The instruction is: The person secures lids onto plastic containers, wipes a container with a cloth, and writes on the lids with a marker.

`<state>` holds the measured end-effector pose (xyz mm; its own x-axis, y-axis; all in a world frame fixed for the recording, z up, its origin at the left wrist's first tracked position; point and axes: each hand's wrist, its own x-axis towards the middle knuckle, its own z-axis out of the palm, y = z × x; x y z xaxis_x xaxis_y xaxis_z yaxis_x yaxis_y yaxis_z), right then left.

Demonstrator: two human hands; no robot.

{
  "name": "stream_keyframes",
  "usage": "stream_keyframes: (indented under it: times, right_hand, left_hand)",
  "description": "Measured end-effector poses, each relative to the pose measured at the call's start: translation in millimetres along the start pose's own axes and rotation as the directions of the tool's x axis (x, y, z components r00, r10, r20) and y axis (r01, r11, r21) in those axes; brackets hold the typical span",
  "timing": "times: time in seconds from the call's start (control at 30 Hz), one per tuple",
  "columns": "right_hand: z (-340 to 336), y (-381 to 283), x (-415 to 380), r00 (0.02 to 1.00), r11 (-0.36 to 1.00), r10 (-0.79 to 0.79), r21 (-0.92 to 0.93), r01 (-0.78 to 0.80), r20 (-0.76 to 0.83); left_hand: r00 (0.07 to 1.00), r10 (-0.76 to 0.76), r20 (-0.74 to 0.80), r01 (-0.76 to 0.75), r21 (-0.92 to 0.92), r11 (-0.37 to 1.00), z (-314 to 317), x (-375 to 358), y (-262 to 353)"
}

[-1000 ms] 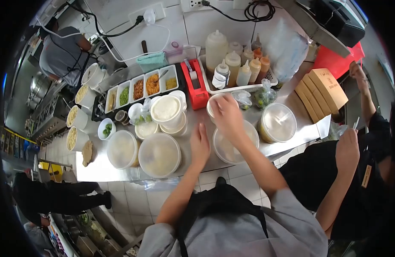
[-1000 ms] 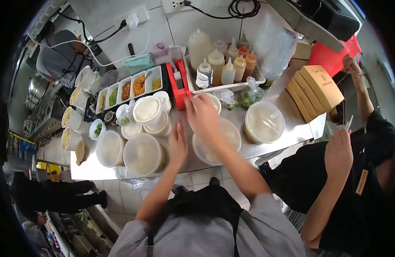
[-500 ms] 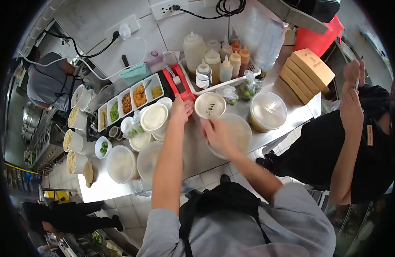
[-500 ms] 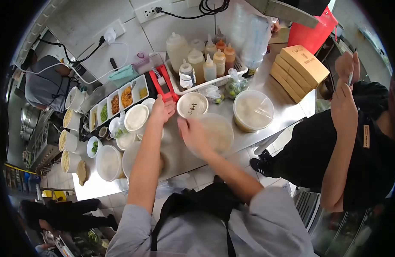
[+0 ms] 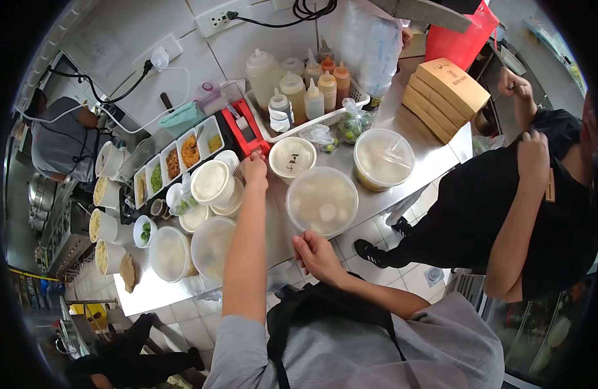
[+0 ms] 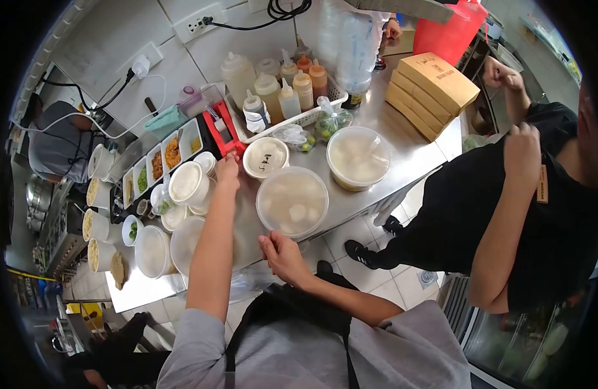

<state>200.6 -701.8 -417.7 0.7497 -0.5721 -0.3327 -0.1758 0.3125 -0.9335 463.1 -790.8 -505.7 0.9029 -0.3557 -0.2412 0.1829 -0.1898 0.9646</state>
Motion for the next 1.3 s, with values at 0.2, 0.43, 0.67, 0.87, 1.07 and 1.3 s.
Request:
stream_keyframes:
  times: [0.2, 0.43, 0.67, 0.87, 1.07, 1.3]
  right_hand:
    - [0.6, 14.0, -3.5, 0.937, 0.916, -0.306, -0.319, 0.242, -0.166]
    - [-67.0, 15.6, -10.0, 0.674, 0.559, -0.724, -0.696, 0.451, -0.144]
    - [-108.0, 17.9, 7.3, 0.755, 0.630, -0.654, -0.524, 0.573, 0.038]
    - [-124.2, 3.1, 0.4, 0.865, 0.878, -0.459, -0.251, 0.408, -0.201]
    - [-134.9, 25.0, 10.8, 0.937, 0.936, -0.311, -0.221, 0.274, -0.157]
    - [-146.6, 45.4, 26.4, 0.987, 0.969, -0.162, -0.188, 0.158, -0.007]
  left_hand:
    - [0.889, -0.457, 0.018, 0.453, -0.163, 0.876, -13.6, -29.1, 2.7]
    - [0.943, 0.264, 0.204, -0.173, -0.377, 0.910, -58.0, -121.8, 46.0]
    - [0.914, 0.389, 0.115, -0.318, -0.391, 0.864, -50.2, -147.7, 34.8]
    - [0.917, 0.382, 0.114, -0.294, -0.456, 0.840, -28.7, -148.8, 37.6]
    - [0.927, 0.324, 0.186, -0.263, -0.293, 0.919, -24.7, -135.5, 18.9]
    - [0.924, -0.159, 0.347, 0.313, -0.450, 0.837, -24.1, -129.3, -13.9]
